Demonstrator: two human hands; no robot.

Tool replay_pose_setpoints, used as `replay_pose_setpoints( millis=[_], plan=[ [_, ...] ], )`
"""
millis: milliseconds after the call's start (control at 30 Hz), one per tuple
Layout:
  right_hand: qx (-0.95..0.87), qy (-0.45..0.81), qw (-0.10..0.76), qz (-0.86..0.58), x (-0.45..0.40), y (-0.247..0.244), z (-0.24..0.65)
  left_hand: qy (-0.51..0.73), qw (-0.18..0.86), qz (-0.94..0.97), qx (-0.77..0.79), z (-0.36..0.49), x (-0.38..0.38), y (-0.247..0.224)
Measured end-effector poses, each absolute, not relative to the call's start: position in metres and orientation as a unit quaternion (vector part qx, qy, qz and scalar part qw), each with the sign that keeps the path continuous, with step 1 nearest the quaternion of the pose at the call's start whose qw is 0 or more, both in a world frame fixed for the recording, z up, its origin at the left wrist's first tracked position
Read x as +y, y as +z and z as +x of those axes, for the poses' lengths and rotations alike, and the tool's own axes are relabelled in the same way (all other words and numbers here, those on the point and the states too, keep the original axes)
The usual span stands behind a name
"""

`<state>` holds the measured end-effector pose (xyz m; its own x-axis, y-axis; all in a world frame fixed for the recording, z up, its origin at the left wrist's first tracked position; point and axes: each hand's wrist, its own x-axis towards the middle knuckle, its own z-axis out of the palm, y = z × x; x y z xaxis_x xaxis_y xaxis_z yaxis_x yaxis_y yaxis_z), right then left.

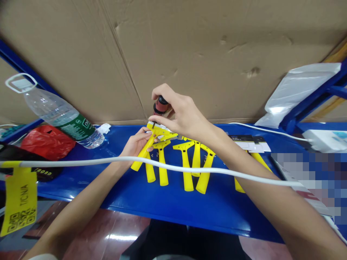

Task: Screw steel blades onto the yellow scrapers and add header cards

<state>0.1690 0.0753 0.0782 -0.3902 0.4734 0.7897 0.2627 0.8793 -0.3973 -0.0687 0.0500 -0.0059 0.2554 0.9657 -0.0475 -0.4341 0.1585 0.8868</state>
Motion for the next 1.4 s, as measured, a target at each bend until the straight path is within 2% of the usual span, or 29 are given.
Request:
replay_pose_setpoints(
  millis=[233,467,600,800,967,1400],
  plan=[
    [-0.79,0.157,0.552,-0.217,0.0757,0.0721,0.1617,0.535,0.673,0.395,0.323,-0.0713,0.0505,-0.0015],
    [-0.774,0.058,0.575,-0.26,0.0753,0.0763,0.1632,0.522,0.682,0.404,0.315,-0.0716,0.0489,-0.0026],
    [-0.772,0.05,0.576,-0.263,0.0787,0.0764,0.1642,0.509,0.685,0.407,0.326,-0.0698,0.0471,-0.0033],
    [-0.812,0.135,0.523,-0.22,0.0724,0.0818,0.1671,0.52,0.679,0.399,0.33,-0.0696,0.0497,-0.0037],
    [-0.806,0.202,0.527,-0.177,0.0699,0.0806,0.1649,0.525,0.68,0.393,0.328,-0.071,0.0522,-0.005],
    [-0.814,0.087,0.537,-0.205,0.0765,0.0759,0.1631,0.506,0.683,0.401,0.34,-0.0702,0.0507,-0.0062]
  ],
)
